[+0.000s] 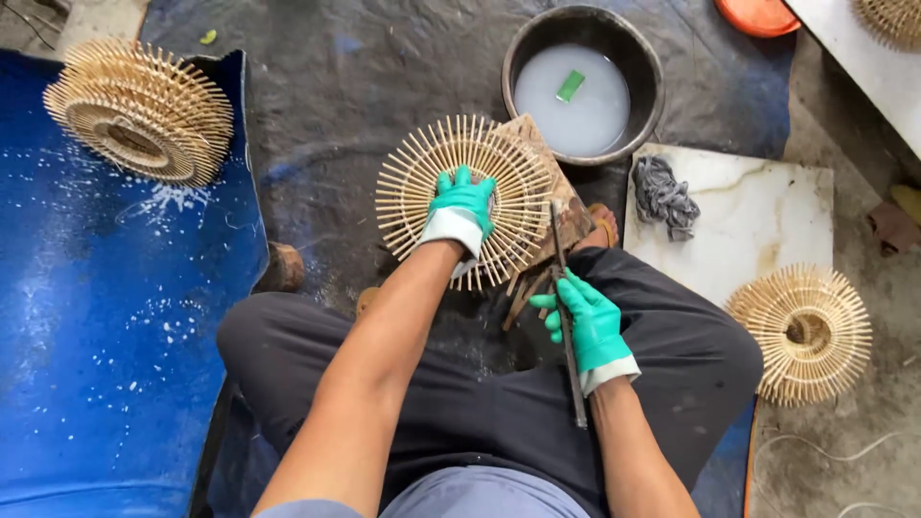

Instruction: Aligning and shaping slats on a circular bamboo structure using a metal tool in a workshop.

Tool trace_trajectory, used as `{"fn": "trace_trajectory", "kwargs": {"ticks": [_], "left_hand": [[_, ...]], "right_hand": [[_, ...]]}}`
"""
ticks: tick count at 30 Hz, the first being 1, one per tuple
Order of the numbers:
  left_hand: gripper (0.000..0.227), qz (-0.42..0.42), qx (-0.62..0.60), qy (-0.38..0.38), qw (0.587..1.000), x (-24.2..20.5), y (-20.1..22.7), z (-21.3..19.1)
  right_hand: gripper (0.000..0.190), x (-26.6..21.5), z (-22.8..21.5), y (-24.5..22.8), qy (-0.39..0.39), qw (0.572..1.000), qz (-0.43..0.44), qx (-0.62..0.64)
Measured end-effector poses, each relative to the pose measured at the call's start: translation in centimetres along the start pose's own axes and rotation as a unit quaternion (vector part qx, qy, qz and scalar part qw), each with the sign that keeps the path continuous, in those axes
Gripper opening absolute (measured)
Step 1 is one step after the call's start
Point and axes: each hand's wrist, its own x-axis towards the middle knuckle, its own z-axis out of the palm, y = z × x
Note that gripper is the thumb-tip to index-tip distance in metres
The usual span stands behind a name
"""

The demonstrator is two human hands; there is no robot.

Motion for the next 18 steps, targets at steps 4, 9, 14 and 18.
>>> {"fn": "trace_trajectory", "kwargs": {"ticks": [4,9,14,18], "left_hand": [[0.069,-0.072,-0.013,-0.090,0.993,-2.4,2.6,-4.4],[0.080,-0.052,-0.009,-0.078,0.996,-2.5,2.7,-6.9],[0.082,-0.041,0.010,-0.068,0.997,-1.4,1.3,-4.6],[0.079,-0.009,0.004,-0.068,0.998,-1.8,0.7,-3.8]], "right_hand": [[0.045,-0.4,0.2,0.2,0.022,0.998,-0.031,0.045],[0.045,-0.4,0.5,-0.6,0.019,1.000,-0.012,0.007],[0.044,-0.2,0.8,-0.5,-0.002,1.000,-0.001,0.011],[0.044,0.1,0.9,-0.5,-0.006,1.000,-0.011,0.002]]}}
